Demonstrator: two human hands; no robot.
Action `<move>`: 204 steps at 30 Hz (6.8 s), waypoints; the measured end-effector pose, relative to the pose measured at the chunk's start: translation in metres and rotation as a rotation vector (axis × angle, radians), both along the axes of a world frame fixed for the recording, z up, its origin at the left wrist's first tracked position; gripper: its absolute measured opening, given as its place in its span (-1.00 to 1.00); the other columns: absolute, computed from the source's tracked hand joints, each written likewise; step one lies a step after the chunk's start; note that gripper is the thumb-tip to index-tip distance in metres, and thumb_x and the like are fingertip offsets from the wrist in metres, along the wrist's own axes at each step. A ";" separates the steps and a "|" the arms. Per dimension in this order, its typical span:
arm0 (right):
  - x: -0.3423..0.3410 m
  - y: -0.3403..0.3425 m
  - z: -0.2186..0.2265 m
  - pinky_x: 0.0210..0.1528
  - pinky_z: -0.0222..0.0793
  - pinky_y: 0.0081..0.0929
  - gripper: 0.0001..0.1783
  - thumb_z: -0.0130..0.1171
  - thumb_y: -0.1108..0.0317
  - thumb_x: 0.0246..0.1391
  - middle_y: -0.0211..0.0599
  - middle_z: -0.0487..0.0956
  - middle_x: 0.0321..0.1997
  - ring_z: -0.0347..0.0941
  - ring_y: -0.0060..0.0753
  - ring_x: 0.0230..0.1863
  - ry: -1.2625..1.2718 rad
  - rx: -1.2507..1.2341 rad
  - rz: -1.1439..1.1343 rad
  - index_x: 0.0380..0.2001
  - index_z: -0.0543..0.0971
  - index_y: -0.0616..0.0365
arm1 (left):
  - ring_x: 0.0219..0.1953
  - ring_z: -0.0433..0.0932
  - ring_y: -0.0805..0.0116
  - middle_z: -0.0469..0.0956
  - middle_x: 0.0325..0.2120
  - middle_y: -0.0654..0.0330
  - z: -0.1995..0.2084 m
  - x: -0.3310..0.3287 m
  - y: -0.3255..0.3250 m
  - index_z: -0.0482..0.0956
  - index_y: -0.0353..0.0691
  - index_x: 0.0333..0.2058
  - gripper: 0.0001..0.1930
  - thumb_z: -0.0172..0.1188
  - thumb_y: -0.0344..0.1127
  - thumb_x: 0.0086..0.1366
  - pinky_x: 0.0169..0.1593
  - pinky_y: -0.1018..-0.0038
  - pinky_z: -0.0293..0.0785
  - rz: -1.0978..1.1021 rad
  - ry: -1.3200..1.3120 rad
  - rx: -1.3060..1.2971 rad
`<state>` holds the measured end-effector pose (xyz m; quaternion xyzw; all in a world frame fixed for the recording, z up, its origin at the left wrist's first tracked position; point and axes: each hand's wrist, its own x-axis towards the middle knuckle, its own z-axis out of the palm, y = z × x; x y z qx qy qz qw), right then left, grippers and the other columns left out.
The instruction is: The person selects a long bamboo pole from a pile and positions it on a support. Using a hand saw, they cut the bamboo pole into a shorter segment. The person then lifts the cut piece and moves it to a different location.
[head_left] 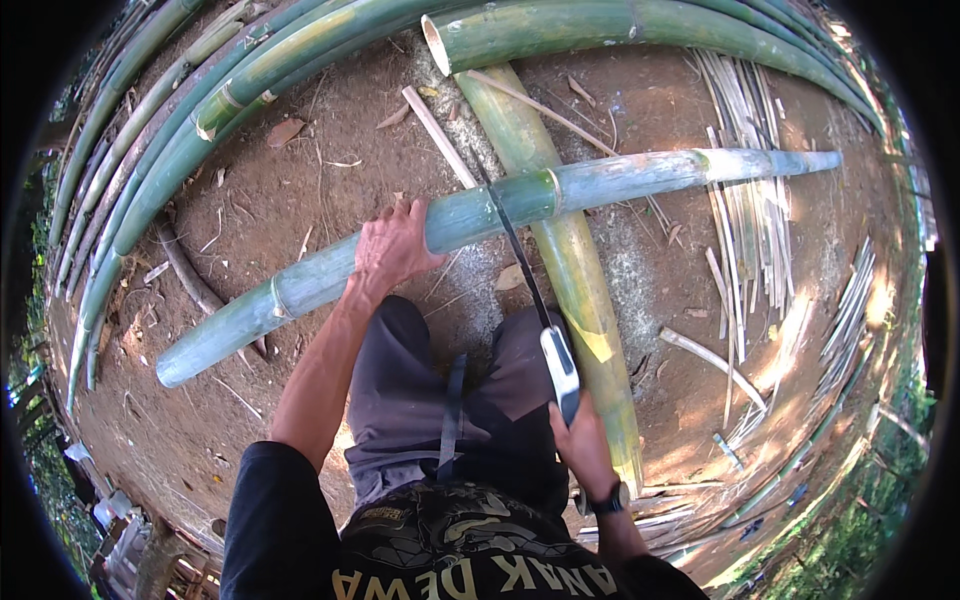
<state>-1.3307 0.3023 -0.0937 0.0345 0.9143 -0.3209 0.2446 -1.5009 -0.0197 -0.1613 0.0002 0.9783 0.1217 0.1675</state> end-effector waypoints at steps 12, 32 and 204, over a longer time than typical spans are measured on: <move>-0.007 -0.012 -0.016 -0.47 0.42 0.10 -0.55 0.15 0.12 0.23 0.28 0.53 -0.57 0.51 0.40 -0.44 0.068 -0.003 0.009 -0.22 0.38 0.39 | -0.05 0.61 -0.07 0.55 -0.05 -0.09 -0.003 -0.001 0.002 0.36 -0.19 0.17 -0.13 0.40 0.13 -0.09 -0.02 0.08 0.54 0.006 -0.047 -0.021; -0.090 -0.071 -0.059 -0.87 0.16 -0.46 -0.61 0.09 0.22 0.32 -0.36 0.32 -0.76 0.26 -0.50 -0.86 -0.116 -0.098 -0.095 -0.09 0.30 0.36 | -0.07 0.60 -0.03 0.54 -0.11 -0.12 -0.008 0.010 -0.015 0.43 -0.31 0.05 -0.16 0.45 0.17 -0.11 0.00 0.09 0.51 -0.027 -0.011 0.088; -0.090 -0.053 -0.070 -0.48 0.41 0.09 -0.59 0.16 0.14 0.23 0.27 0.53 -0.55 0.51 0.37 -0.43 0.165 -0.039 0.025 -0.25 0.39 0.36 | -0.09 0.63 -0.09 0.58 -0.09 -0.12 -0.001 -0.014 0.003 0.36 -0.21 0.18 -0.09 0.41 0.14 -0.13 -0.01 0.09 0.52 -0.017 -0.073 0.050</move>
